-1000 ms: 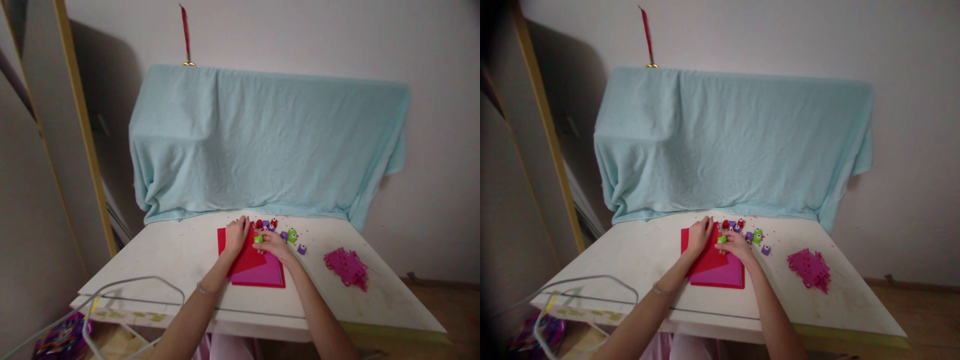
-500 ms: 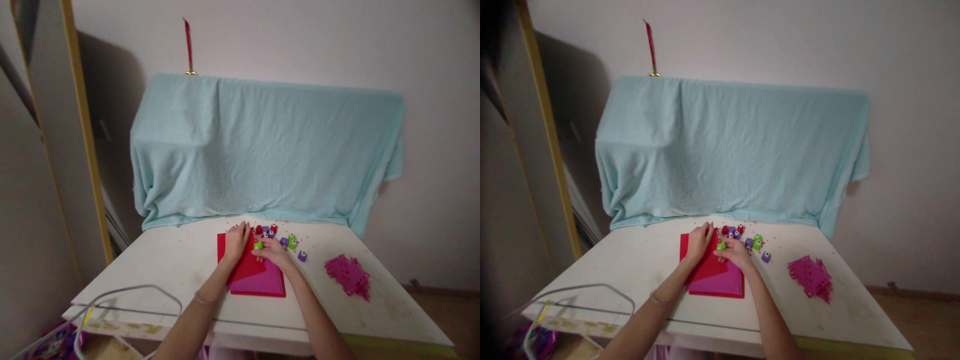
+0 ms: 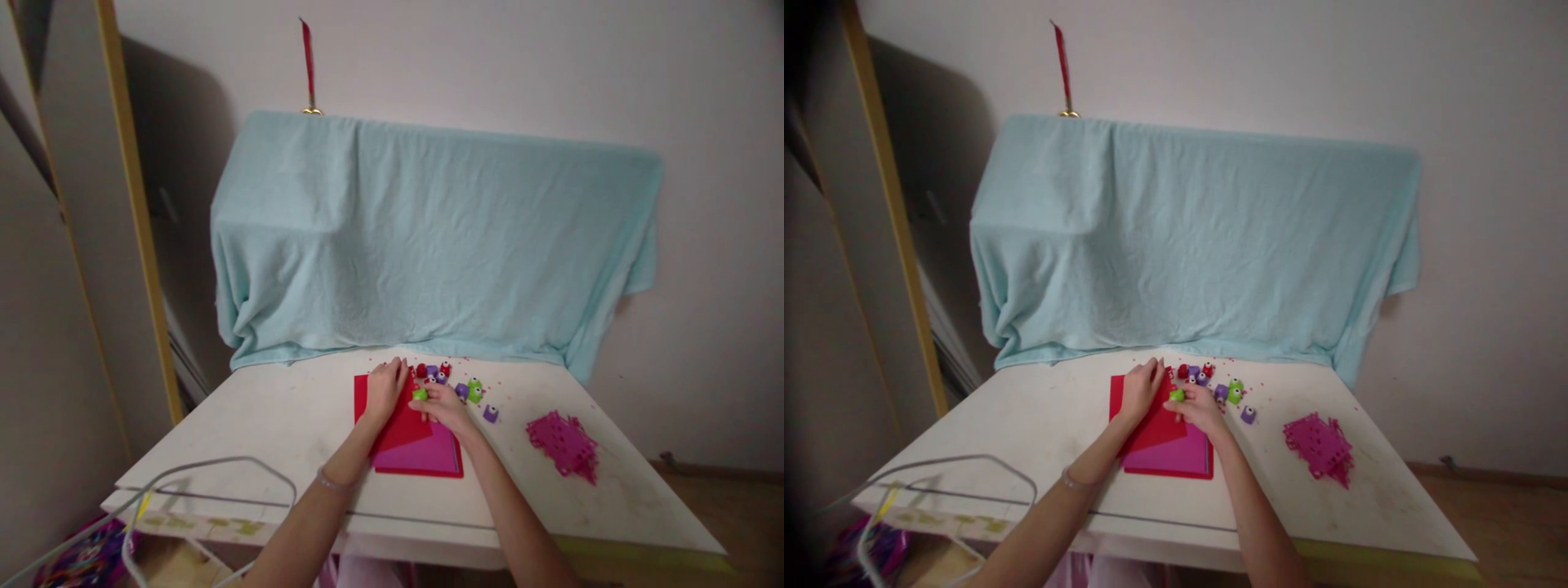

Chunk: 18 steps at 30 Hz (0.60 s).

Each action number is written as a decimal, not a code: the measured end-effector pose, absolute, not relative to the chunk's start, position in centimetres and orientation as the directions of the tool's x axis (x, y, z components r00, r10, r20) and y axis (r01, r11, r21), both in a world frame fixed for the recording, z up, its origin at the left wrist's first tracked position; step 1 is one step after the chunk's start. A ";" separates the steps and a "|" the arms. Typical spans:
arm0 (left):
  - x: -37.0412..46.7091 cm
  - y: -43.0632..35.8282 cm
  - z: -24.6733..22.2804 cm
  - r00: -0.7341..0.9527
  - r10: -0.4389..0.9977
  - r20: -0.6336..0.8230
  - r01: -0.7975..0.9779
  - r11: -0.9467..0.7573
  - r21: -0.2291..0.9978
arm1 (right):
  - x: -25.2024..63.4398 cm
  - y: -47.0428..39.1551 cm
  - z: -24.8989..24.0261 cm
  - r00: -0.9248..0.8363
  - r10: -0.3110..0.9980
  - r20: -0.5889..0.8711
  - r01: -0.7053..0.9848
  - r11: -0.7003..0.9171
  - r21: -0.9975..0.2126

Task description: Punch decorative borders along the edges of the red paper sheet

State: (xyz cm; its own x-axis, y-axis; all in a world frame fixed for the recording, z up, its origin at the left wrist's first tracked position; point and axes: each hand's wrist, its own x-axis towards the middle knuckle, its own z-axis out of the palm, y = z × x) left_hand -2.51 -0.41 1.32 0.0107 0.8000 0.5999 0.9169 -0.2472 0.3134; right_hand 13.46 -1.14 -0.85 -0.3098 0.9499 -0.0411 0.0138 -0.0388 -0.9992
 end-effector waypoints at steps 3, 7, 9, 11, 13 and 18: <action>-2.5 -0.5 1.5 0.009 0.803 0.596 0.919 -0.241 0.311 | 13.5 -1.1 -1.0 -0.304 0.952 -0.041 0.000 -0.043 -0.999; -2.4 -0.6 1.7 -0.004 0.820 0.572 0.929 -0.208 0.306 | 13.5 -0.9 -1.4 -0.293 0.956 -0.016 -0.012 -0.021 -1.000; -2.4 -0.6 1.7 -0.007 0.822 0.569 0.930 -0.204 0.306 | 13.5 -0.9 -1.7 -0.275 0.961 0.012 -0.011 0.009 -1.000; -2.4 -0.6 1.7 -0.004 0.820 0.572 0.927 -0.212 0.310 | 13.4 -0.8 -1.9 -0.247 0.968 0.049 -0.003 0.050 -0.999; -2.5 -0.5 1.7 -0.001 0.819 0.574 0.922 -0.221 0.317 | 13.3 -0.8 -2.0 -0.213 0.973 0.093 0.010 0.097 -0.995; -2.5 -0.3 1.4 -0.012 0.818 0.575 0.921 -0.216 0.326 | 13.2 -0.4 -2.4 -0.173 0.976 0.135 0.025 0.141 -0.990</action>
